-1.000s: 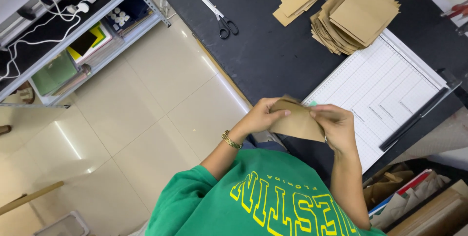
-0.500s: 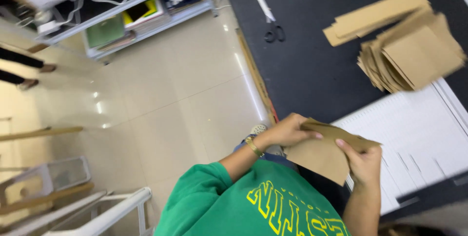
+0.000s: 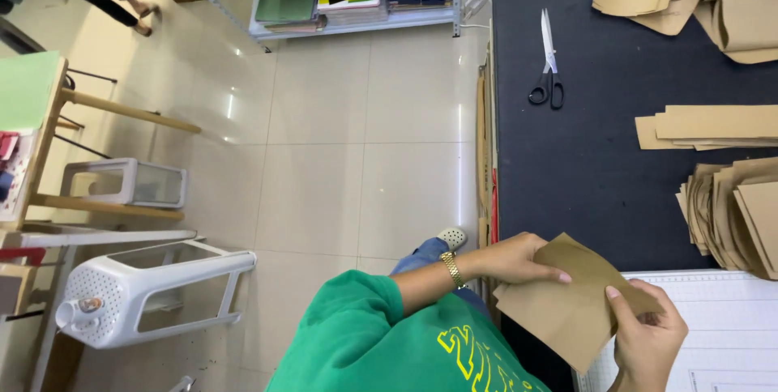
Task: Folding and stacking brown paper sheets to create bags or envelopes on a workshop table.
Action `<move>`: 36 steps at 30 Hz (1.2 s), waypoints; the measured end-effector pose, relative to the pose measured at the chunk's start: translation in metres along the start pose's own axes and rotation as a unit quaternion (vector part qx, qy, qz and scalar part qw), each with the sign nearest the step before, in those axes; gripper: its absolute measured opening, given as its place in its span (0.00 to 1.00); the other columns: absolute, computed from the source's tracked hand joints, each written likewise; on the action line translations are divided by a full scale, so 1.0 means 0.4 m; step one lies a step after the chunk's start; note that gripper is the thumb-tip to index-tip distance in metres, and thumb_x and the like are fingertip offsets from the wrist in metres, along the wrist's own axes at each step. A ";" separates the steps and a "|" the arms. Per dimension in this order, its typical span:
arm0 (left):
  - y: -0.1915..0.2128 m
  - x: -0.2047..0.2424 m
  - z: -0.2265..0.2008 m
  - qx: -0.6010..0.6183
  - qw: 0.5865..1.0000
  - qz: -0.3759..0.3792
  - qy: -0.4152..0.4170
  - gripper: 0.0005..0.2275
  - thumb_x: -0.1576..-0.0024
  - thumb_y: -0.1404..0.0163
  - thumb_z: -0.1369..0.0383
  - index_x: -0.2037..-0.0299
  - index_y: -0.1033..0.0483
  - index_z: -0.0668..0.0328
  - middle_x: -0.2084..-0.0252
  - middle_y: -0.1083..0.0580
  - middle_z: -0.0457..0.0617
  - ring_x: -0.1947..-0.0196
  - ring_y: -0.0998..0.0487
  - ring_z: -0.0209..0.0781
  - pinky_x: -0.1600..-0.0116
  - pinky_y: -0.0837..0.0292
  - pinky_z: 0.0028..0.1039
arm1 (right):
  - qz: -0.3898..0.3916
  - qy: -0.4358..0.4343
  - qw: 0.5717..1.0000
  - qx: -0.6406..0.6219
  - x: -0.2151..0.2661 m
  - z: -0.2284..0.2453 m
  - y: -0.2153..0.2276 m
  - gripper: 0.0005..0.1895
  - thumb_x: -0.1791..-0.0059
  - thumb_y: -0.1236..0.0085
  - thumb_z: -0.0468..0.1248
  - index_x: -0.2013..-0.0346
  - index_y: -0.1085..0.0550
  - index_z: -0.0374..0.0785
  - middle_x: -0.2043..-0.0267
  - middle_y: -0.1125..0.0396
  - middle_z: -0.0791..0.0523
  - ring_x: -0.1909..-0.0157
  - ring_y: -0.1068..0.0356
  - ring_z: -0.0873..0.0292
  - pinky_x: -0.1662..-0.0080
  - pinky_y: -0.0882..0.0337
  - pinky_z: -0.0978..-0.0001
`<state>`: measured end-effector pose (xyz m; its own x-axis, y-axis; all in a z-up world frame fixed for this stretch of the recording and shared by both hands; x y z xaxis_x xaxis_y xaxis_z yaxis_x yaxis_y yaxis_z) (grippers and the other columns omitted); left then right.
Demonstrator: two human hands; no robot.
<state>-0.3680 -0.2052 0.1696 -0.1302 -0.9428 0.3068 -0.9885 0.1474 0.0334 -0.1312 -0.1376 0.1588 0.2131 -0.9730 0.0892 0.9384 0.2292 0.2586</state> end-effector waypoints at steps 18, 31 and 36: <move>-0.021 -0.018 0.002 -0.040 0.996 0.041 -0.068 0.17 0.45 0.48 0.51 0.63 0.21 0.56 0.64 0.19 0.44 0.63 0.18 0.35 0.61 0.25 0.25 | -0.049 0.073 0.996 -0.004 0.030 0.058 0.010 0.10 0.44 0.34 0.25 0.48 0.23 0.31 0.52 0.27 0.49 0.53 0.29 0.64 0.44 0.27 0.78; -0.010 0.025 0.008 -0.040 0.993 -0.002 -0.108 0.15 0.39 0.50 0.56 0.51 0.20 0.56 0.54 0.18 0.47 0.54 0.17 0.38 0.53 0.23 0.27 | -0.070 0.107 0.987 -0.098 0.017 0.044 -0.025 0.14 0.43 0.37 0.26 0.44 0.29 0.36 0.51 0.29 0.51 0.51 0.27 0.65 0.37 0.24 0.78; 0.001 0.031 0.005 -0.057 0.993 0.023 -0.097 0.16 0.41 0.50 0.55 0.52 0.20 0.56 0.56 0.17 0.46 0.56 0.17 0.36 0.54 0.23 0.26 | -0.019 0.135 0.990 -0.029 0.060 0.102 0.004 0.10 0.43 0.40 0.19 0.48 0.27 0.27 0.49 0.29 0.46 0.47 0.28 0.56 0.38 0.25 0.70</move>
<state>-0.3703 -0.2173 0.1713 -0.1988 -0.9724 0.1220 -0.9675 0.2146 0.1339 -0.1356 -0.1593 0.2005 0.2354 -0.9546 -0.1825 0.9596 0.1985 0.1996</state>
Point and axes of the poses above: each hand's wrist, its own x-axis away from the middle knuckle, its own y-axis out of the back of the hand, z = x × y, the point moved 2 cm from there along -x, towards the middle knuckle
